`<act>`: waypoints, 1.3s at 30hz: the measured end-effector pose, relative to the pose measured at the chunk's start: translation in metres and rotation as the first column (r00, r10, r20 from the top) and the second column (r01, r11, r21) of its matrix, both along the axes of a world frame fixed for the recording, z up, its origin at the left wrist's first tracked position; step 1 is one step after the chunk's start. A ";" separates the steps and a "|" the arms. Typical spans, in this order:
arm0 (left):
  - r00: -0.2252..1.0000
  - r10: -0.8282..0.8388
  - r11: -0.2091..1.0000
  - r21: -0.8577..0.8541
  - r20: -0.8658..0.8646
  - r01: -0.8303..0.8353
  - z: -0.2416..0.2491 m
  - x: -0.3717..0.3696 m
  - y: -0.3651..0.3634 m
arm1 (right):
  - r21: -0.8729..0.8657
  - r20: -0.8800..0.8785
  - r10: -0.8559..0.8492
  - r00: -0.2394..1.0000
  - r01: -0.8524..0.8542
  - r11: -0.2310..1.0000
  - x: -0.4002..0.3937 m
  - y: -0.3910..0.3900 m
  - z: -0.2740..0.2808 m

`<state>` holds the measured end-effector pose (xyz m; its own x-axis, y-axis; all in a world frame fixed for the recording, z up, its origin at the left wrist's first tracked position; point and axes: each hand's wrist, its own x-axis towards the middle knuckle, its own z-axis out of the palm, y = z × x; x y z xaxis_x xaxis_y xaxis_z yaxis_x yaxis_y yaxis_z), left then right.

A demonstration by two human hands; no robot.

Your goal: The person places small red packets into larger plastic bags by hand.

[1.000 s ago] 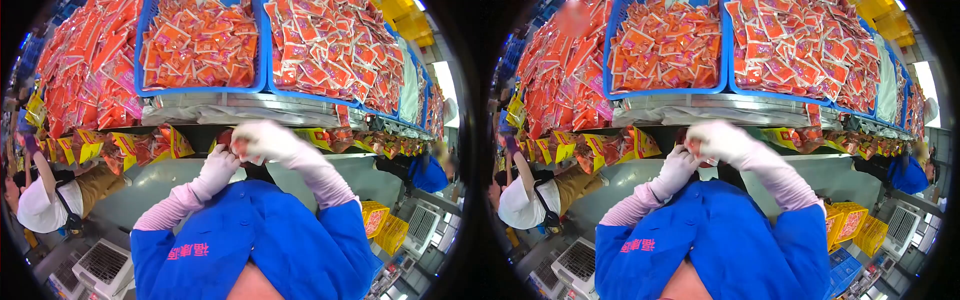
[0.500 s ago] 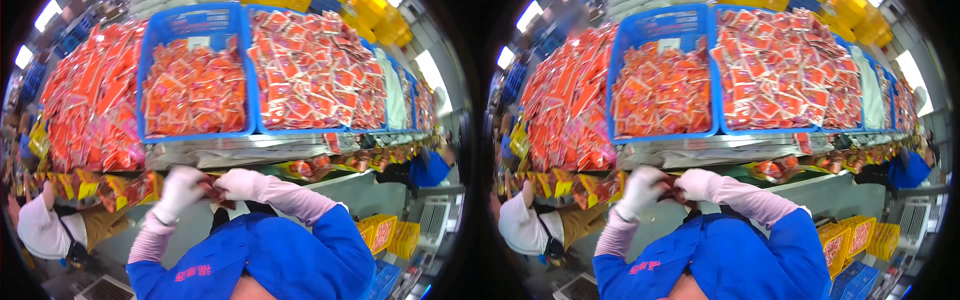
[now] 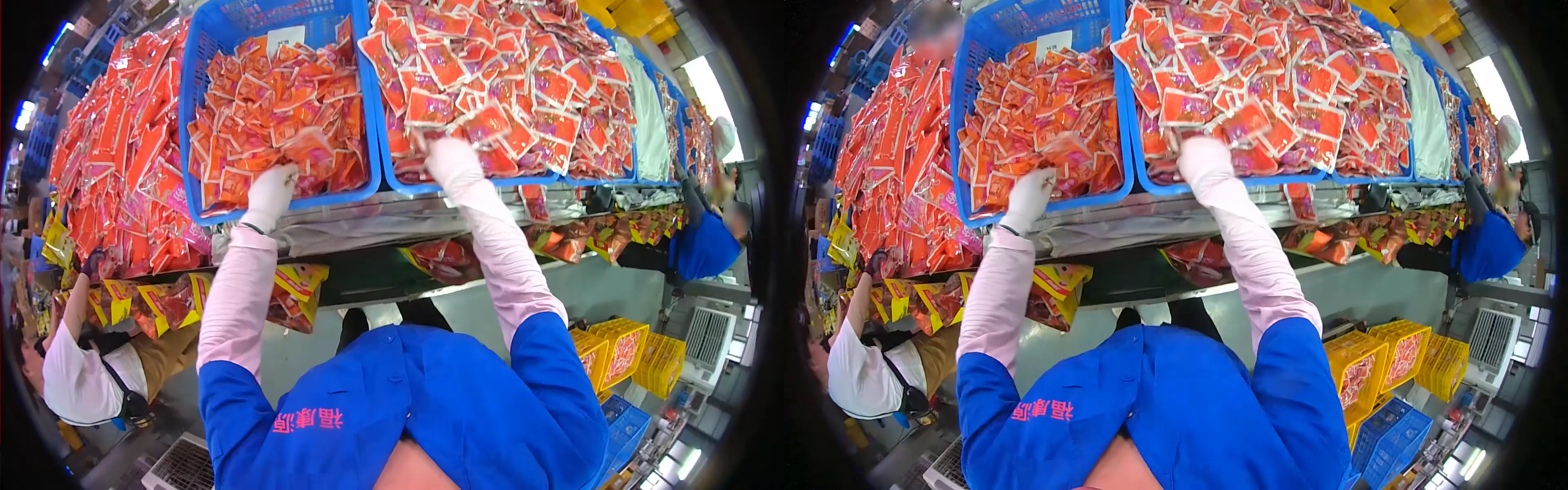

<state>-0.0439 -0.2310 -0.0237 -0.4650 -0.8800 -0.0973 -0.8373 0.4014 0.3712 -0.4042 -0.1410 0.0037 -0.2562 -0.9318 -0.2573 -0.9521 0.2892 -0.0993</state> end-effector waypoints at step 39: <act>0.977 0.004 0.997 0.080 0.211 -0.022 -0.020 -0.095 0.000 | -0.038 0.119 0.246 0.962 -0.243 0.969 -0.021 -0.028 -0.018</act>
<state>-0.1394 -0.2306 -0.0439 -0.4150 -0.8709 -0.2633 -0.9051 0.3657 0.2168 -0.4249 -0.1686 -0.0142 0.0118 -0.9680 -0.2505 -0.9738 0.0458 -0.2229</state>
